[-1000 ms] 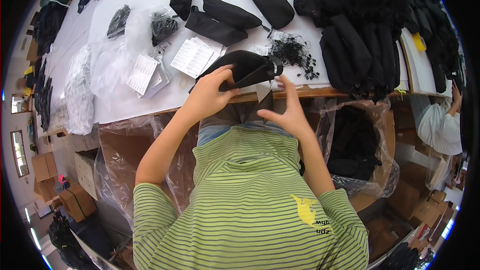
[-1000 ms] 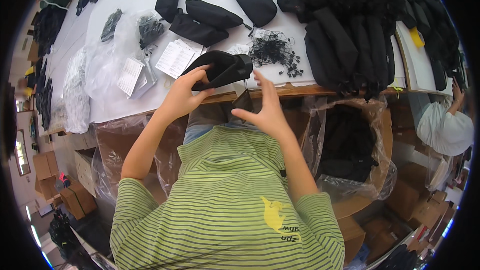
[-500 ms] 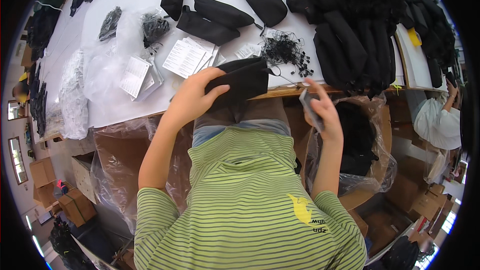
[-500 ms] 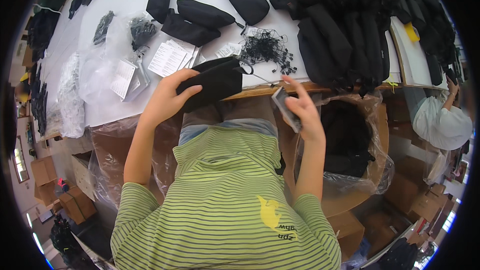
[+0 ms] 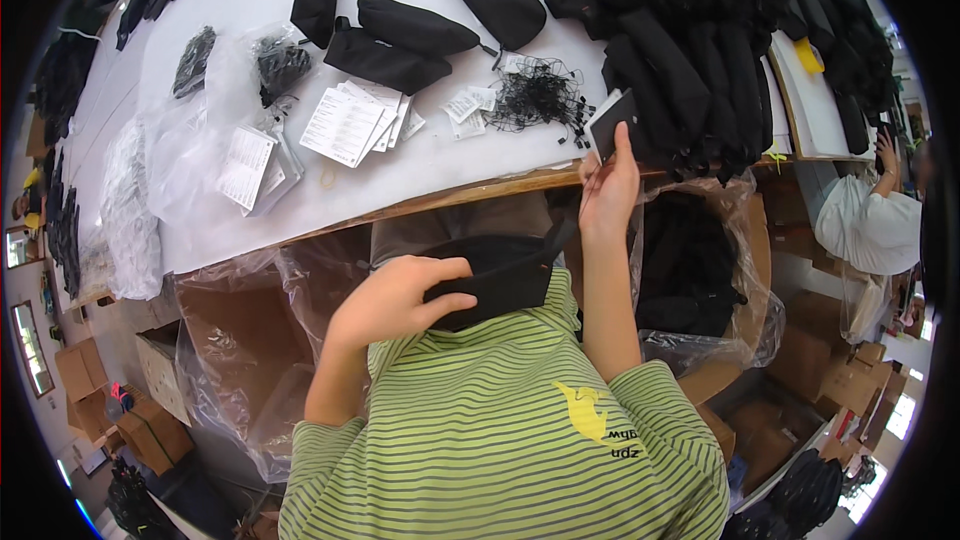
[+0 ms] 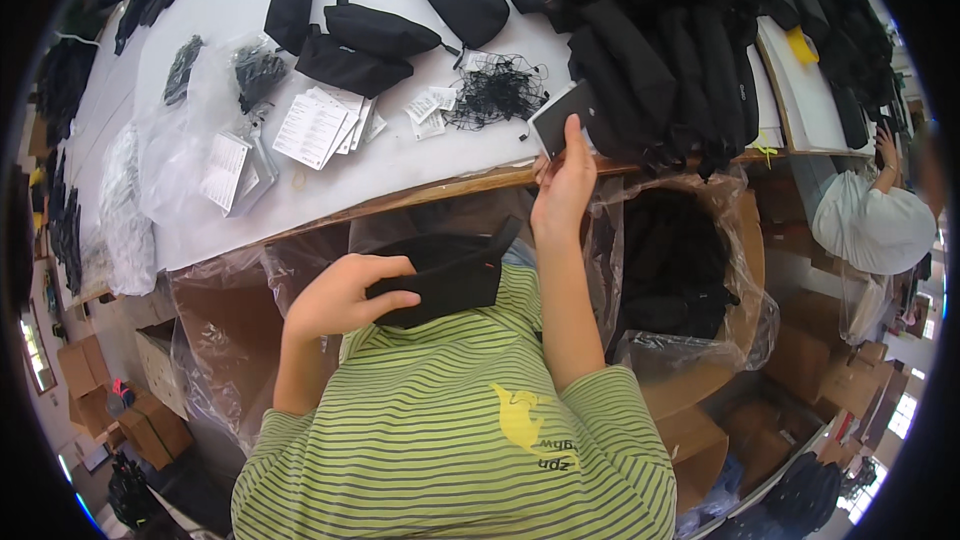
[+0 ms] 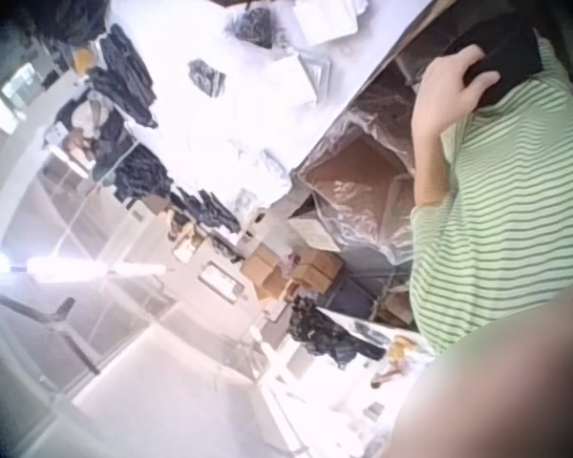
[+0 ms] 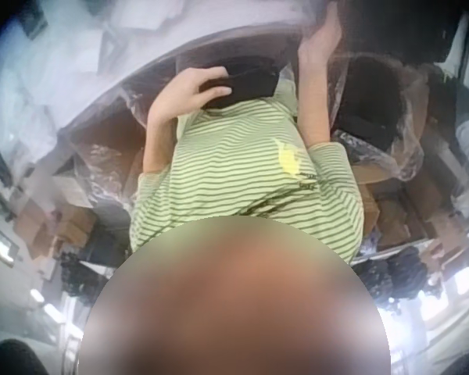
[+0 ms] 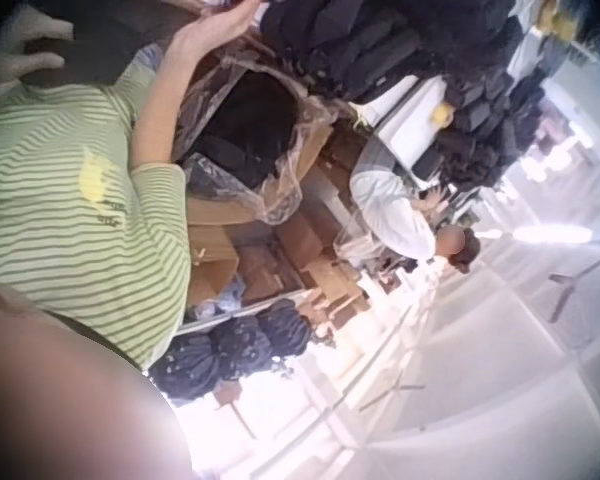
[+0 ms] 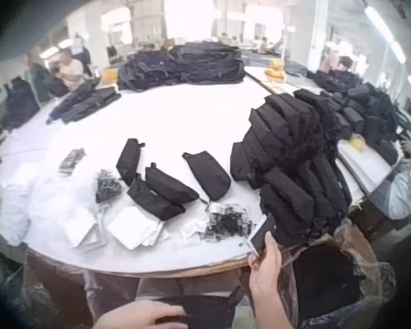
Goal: Packing eye-glasses cases with tags and internal supports in a manufacturing facility.
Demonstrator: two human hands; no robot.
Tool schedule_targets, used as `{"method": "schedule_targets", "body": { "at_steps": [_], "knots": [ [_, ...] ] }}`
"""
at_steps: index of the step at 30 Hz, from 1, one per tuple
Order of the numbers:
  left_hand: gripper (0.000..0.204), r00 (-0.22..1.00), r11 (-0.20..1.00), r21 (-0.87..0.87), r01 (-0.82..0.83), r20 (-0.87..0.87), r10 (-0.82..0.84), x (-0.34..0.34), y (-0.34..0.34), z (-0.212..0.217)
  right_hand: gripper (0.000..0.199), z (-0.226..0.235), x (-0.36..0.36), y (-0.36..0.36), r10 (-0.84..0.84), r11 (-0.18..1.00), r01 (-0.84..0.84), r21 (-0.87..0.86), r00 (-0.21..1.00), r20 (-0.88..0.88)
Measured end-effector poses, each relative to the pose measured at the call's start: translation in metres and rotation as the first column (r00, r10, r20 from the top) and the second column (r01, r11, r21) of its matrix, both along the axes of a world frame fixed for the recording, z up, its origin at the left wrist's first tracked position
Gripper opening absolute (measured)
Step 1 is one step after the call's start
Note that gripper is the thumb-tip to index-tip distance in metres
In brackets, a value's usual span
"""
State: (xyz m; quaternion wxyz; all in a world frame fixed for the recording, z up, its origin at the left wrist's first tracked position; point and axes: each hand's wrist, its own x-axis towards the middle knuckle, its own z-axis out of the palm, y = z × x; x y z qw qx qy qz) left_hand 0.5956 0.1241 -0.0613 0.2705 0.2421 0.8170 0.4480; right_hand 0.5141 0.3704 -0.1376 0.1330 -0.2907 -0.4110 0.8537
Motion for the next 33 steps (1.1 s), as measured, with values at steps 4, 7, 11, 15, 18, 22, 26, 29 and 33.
{"method": "schedule_targets", "body": {
  "at_steps": [4, 7, 11, 15, 18, 22, 26, 29, 33],
  "knots": [
    [0.023, 0.999, 1.0, -0.005, 0.019, 0.036, -0.018, 0.007, 0.005, 0.0, 0.033, -0.005, 0.002, -0.013, 0.173, 0.985, -0.172, 0.012, 0.985, -0.02],
    [0.023, 0.998, 0.999, 0.008, 0.044, 0.049, -0.045, 0.007, 0.004, 0.0, 0.034, -0.011, 0.002, -0.014, 0.177, 0.984, -0.176, 0.039, 0.983, -0.045],
    [0.023, 0.999, 0.998, 0.055, 0.031, 0.027, -0.032, 0.001, -0.004, 0.0, 0.034, 0.004, -0.005, -0.015, 0.12, 0.963, -0.094, 0.252, 0.989, -0.089],
    [0.022, 0.994, 0.998, -0.061, -0.004, -0.112, -0.002, -0.016, -0.016, 0.006, 0.042, 0.017, -0.008, 0.017, 0.517, 0.757, -0.432, 0.491, 0.855, -0.046],
    [0.02, 0.983, 0.996, -0.079, -0.029, -0.184, 0.014, -0.018, -0.006, 0.004, 0.041, 0.065, 0.005, 0.004, 0.822, 0.239, -0.711, 0.661, 0.511, 0.253],
    [0.017, 0.852, 0.994, -0.012, -0.105, -0.517, 0.084, -0.025, 0.019, 0.003, 0.036, 0.075, 0.009, -0.005, 0.768, -0.305, -0.635, 0.71, 0.277, 0.578],
    [0.018, 0.902, 0.972, -0.074, 0.224, -0.363, -0.235, -0.033, 0.02, -0.014, 0.034, 0.059, 0.03, -0.003, 0.683, -0.589, -0.518, 0.62, 0.091, 0.725],
    [0.022, 0.946, 0.949, -0.111, 0.296, -0.106, -0.308, -0.043, 0.016, -0.017, 0.034, 0.053, 0.042, 0.002, 0.754, -0.448, -0.657, 0.607, 0.087, 0.651],
    [0.032, 0.894, 0.931, -0.002, 0.365, 0.28, -0.35, -0.08, 0.017, -0.036, 0.034, 0.056, 0.043, 0.014, 0.82, -0.371, -0.738, 0.564, 0.024, 0.572]
  ]
}}
